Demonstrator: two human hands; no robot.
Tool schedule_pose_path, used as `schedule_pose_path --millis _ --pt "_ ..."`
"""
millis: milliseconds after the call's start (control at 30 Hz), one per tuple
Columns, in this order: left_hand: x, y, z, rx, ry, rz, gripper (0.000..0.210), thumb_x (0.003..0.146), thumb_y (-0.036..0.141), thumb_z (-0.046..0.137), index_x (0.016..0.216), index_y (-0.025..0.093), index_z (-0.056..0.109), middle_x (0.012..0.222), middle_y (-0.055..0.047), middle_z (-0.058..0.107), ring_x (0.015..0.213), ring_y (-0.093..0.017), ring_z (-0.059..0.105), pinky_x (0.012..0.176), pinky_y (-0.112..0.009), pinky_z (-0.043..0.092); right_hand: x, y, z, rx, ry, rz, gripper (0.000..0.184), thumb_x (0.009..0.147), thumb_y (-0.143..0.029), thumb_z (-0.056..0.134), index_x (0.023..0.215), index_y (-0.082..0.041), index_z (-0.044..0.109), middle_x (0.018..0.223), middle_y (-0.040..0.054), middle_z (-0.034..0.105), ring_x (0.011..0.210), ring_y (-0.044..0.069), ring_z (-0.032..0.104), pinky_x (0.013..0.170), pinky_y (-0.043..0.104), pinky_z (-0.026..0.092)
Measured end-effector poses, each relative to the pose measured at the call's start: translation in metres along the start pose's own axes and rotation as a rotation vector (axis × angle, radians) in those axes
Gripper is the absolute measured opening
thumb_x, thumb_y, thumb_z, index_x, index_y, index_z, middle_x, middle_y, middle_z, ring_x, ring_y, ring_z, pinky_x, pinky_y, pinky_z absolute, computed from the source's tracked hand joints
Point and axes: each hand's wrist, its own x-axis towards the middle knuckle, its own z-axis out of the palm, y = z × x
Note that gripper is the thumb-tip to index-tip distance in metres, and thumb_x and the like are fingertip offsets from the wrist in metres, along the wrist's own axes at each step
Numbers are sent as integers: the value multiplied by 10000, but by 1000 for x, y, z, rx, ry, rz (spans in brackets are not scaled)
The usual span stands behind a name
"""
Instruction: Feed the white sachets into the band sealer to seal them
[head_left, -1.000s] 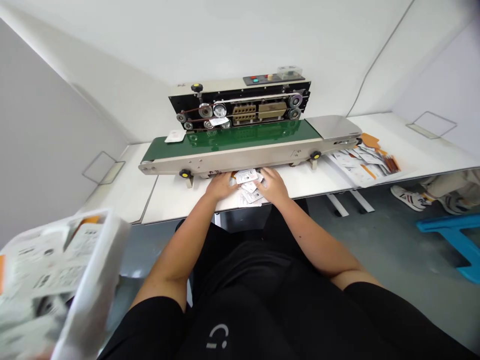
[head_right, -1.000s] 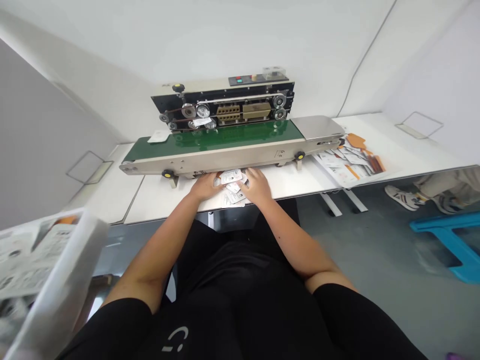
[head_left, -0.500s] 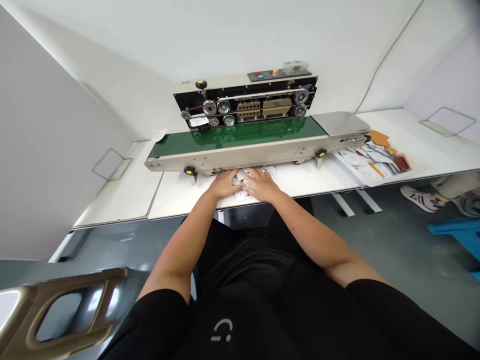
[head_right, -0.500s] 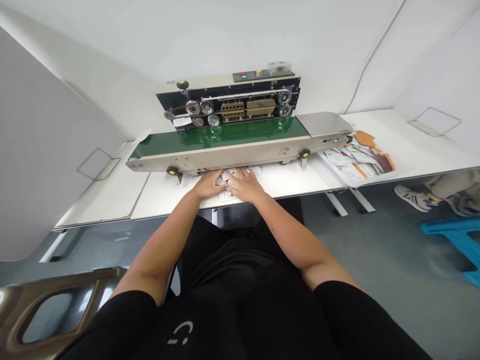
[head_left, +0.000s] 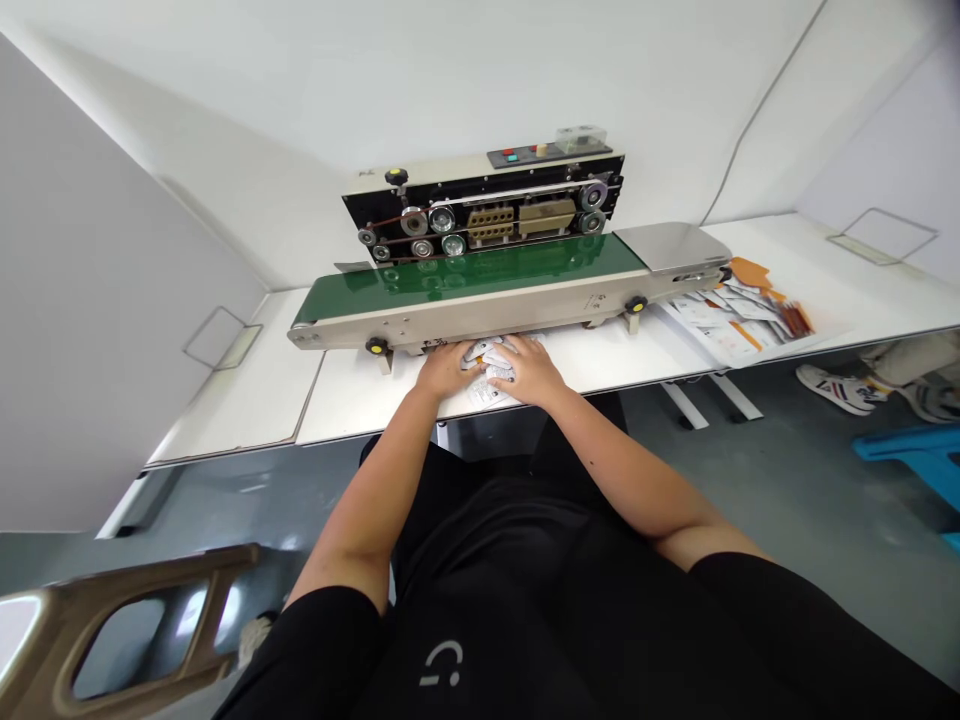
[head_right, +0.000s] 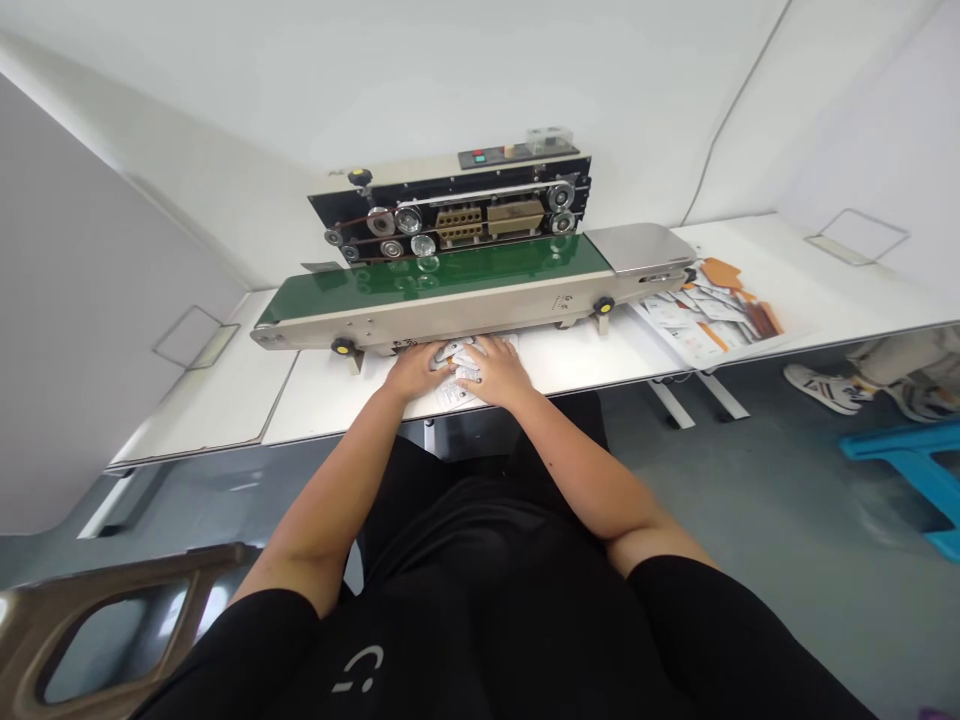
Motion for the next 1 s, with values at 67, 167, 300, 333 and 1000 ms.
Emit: schedule_pose_path --millis 67,167,300,333,1000 --pt "-1 1 -1 -11 -9 18 673 967 611 650 1521 235 585 1491 -120 667 1366 -357 612 1173 -477 466 2 -1 1 -25 -30 13 809 974 -620 625 1660 -229 448 1725 141 365 1581 400 302 1304 570 229" --pt "-3 1 -4 -50 -26 78 660 988 605 618 1542 249 571 1554 -98 625 1421 -336 577 1214 -455 433 6 -2 4 -58 -31 87 718 1021 -580 559 1649 -248 454 1716 134 380 1571 423 297 1285 614 232" --pt "-5 3 -9 -42 -83 129 822 945 684 643 1617 234 495 1649 -113 523 1506 -360 487 1264 -469 370 9 -2 7 -87 -1 153 637 1062 -539 485 1625 -240 484 1704 139 394 1564 444 287 1271 628 240" --pt "-5 3 -10 -27 -109 135 898 915 708 669 1642 224 458 1681 -123 478 1528 -378 455 1276 -481 352 9 -2 7 -85 -2 158 627 1072 -523 464 1628 -234 480 1707 139 388 1568 441 283 1275 624 235" --pt "-2 -3 -7 -78 -57 154 988 825 823 685 1595 232 499 1575 -150 586 1421 -417 547 1213 -527 404 7 5 6 -45 -22 30 727 992 -603 601 1629 -276 481 1696 126 397 1565 383 320 1299 649 184"
